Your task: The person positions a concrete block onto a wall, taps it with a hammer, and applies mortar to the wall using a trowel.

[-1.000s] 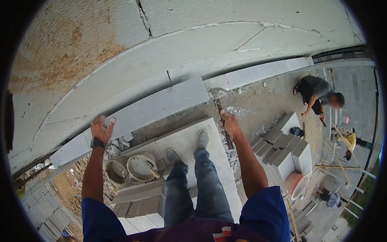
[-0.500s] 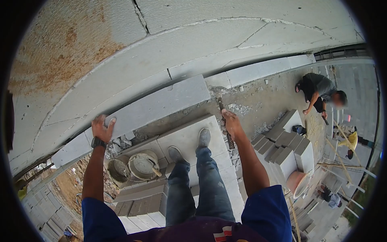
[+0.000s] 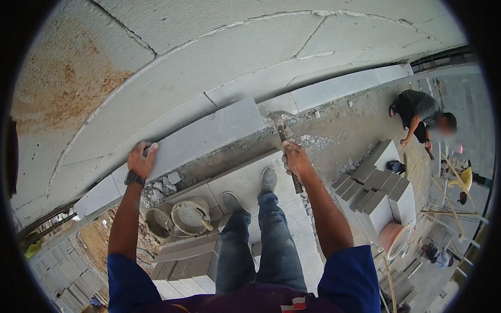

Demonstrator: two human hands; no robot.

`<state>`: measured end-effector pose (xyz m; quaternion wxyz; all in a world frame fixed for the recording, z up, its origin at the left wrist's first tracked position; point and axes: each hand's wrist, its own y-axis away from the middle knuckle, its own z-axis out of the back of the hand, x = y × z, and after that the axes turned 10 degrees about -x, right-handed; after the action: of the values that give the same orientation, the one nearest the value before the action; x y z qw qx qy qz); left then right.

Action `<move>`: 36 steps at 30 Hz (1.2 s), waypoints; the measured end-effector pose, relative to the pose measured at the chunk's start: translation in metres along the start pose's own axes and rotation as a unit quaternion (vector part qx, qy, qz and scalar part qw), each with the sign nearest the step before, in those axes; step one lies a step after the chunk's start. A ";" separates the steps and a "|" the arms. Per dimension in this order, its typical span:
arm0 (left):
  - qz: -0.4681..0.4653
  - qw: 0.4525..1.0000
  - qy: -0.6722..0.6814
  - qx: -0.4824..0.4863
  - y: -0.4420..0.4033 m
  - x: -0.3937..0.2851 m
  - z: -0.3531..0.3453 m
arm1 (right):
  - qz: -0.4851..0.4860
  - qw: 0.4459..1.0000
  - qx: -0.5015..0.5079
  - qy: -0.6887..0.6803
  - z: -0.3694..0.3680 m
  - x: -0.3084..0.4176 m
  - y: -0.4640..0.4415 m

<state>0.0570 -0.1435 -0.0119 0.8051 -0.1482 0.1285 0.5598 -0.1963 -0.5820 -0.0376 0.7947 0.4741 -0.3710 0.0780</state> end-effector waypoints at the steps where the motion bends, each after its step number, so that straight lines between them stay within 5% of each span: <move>1: -0.048 0.999 0.011 -0.011 -0.004 -0.023 -0.008 | -0.008 1.000 0.000 -0.001 0.000 0.005 0.004; 6: -0.080 0.996 -0.021 -0.022 -0.017 -0.121 -0.052 | -0.023 1.000 0.002 -0.002 0.000 0.003 0.004; 14: -0.064 0.996 -0.061 -0.026 -0.018 -0.135 -0.057 | -0.076 0.992 0.034 -0.093 0.015 0.012 -0.001; 23: -0.054 0.997 -0.045 -0.029 -0.018 -0.136 -0.058 | -0.056 0.928 -0.230 -0.288 0.030 0.019 -0.034; 26: -0.038 0.998 -0.047 -0.017 -0.020 -0.136 -0.057 | -0.093 0.992 0.063 -0.050 0.011 0.023 0.001; 36: -0.046 0.997 -0.058 -0.031 -0.018 -0.131 -0.062 | -0.106 0.984 -0.025 -0.138 0.008 -0.028 0.000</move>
<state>0.0267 -0.2858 -0.0186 0.8309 -0.1461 0.0571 0.5338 -0.2200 -0.5823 -0.0537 0.7510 0.4972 -0.4266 -0.0824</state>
